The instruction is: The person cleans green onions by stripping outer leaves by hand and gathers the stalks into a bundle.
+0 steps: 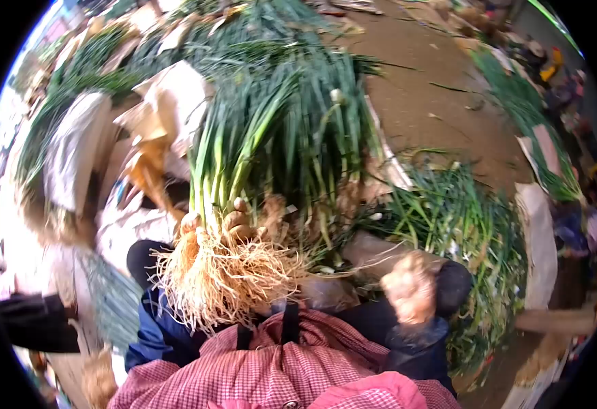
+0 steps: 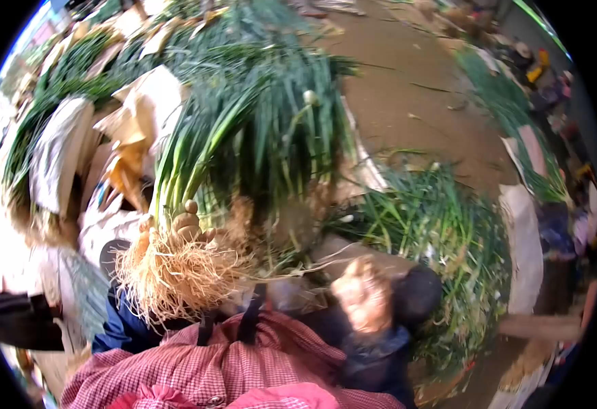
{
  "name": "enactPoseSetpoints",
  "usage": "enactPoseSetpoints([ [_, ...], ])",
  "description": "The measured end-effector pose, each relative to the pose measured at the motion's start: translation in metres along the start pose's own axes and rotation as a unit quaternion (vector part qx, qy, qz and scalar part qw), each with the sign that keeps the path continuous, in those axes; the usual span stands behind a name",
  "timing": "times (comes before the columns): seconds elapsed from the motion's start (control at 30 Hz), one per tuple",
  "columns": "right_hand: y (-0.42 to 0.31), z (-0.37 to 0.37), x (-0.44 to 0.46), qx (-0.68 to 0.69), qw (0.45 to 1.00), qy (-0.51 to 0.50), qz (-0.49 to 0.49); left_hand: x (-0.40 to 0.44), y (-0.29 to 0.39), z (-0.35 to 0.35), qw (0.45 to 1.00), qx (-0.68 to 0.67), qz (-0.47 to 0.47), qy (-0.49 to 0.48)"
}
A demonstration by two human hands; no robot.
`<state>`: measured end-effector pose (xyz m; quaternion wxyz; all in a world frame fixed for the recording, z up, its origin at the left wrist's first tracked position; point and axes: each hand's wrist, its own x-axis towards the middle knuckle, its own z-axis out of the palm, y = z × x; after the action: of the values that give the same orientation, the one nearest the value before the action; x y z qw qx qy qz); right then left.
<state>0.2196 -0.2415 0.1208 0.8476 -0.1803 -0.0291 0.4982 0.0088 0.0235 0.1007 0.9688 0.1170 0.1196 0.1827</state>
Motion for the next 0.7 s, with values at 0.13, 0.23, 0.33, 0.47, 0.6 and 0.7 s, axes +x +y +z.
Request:
enactPoseSetpoints([
  [0.13,0.034,0.03,0.064,-0.341,0.94,0.016,0.022,-0.03,0.015,0.01,0.999,0.009,0.043,-0.009],
  [0.23,0.106,0.06,0.116,-0.367,0.929,0.019,0.044,-0.047,0.016,0.012,0.998,0.012,0.054,-0.006],
  [0.33,0.174,0.033,0.147,-0.325,0.945,-0.041,-0.003,-0.055,0.012,0.009,0.999,0.002,0.049,-0.007],
  [0.47,0.117,0.009,0.141,-0.472,0.879,0.061,0.014,-0.056,0.001,-0.001,0.999,-0.026,0.039,-0.016],
  [0.6,0.035,-0.076,0.124,-0.814,0.545,0.2,-0.01,-0.056,-0.009,-0.006,0.998,-0.06,0.027,-0.021],
  [0.7,0.056,-0.069,0.119,-0.748,0.659,0.074,-0.005,-0.051,-0.019,-0.008,0.997,-0.071,0.014,-0.027],
])
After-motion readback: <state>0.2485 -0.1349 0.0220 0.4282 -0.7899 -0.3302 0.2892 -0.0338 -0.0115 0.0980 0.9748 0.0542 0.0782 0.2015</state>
